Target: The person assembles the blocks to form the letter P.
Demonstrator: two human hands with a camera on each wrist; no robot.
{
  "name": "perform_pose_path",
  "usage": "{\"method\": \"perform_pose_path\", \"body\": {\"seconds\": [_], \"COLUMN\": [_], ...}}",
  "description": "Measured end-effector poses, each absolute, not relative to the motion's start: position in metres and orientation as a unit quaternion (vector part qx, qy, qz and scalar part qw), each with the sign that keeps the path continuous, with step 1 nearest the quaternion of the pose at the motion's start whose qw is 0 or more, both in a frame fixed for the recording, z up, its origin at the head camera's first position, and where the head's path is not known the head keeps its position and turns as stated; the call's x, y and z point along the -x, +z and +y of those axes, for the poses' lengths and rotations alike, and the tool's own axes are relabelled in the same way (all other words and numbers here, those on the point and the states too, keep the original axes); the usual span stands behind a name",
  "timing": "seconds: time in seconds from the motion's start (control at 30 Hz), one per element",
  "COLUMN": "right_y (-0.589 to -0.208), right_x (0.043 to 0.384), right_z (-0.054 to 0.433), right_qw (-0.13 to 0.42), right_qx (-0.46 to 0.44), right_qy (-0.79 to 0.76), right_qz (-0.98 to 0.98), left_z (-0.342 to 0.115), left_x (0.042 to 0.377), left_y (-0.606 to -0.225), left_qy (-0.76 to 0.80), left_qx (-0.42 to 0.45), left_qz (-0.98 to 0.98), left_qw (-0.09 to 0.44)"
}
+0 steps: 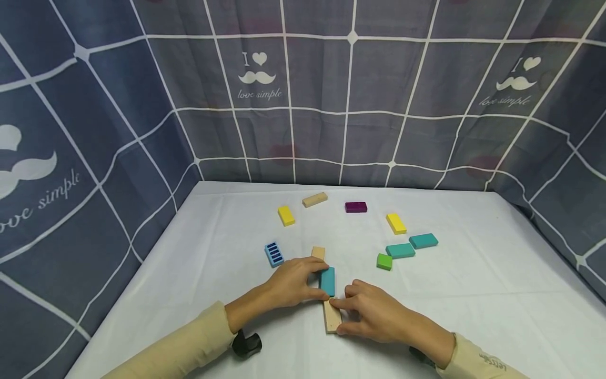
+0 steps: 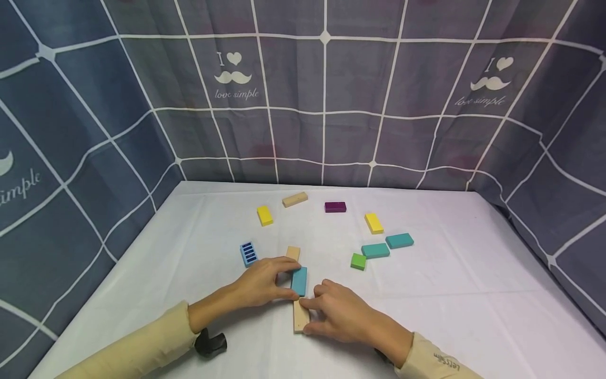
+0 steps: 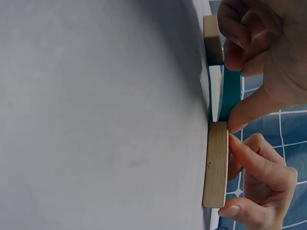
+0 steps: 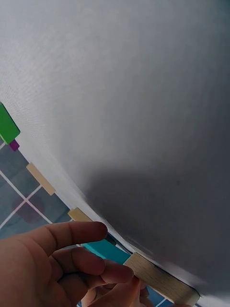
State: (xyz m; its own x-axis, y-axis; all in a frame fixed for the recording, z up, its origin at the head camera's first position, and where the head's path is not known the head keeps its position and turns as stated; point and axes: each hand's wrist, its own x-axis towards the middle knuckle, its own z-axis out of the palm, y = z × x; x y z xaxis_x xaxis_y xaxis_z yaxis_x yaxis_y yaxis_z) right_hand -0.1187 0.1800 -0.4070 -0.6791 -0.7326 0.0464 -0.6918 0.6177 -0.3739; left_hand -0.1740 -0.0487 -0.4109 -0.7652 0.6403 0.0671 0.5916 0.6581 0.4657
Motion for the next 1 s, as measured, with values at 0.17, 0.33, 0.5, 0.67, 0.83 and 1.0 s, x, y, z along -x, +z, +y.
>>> {"method": "perform_pose_path", "body": {"seconds": [0.17,0.33,0.5,0.67,0.83,1.0], "right_y": [-0.4078,-0.4078,-0.4078,-0.4090,-0.4085,-0.4076], "right_x": [0.1186,0.1186,0.1188,0.1189,0.1194,0.1193], "right_z": [0.1801,0.1800,0.1808,0.1815,0.1808,0.1805], "right_qw": [0.051,0.057,0.057,0.053,0.059,0.068], "right_qx": [0.400,0.395,0.394,0.397,0.396,0.388], "right_qy": [-0.184,-0.187,-0.187,-0.188,-0.186,-0.184], "right_qz": [0.897,0.898,0.898,0.897,0.897,0.900], "left_z": [-0.0495,-0.0515,-0.0510,-0.0508,-0.0518,-0.0530], "left_x": [0.1759,0.1747,0.1744,0.1762,0.1767,0.1750], "left_y": [-0.4146,-0.4155,-0.4161,-0.4192,-0.4197,-0.4172], "left_qy": [0.268,0.284,0.293,0.292,0.272,0.261], "left_qx": [-0.337,-0.338,-0.343,-0.335,-0.327,-0.338], "left_qz": [0.901,0.896,0.891,0.894,0.903,0.902], "left_qw": [0.052,0.056,0.052,0.058,0.064,0.068]}}
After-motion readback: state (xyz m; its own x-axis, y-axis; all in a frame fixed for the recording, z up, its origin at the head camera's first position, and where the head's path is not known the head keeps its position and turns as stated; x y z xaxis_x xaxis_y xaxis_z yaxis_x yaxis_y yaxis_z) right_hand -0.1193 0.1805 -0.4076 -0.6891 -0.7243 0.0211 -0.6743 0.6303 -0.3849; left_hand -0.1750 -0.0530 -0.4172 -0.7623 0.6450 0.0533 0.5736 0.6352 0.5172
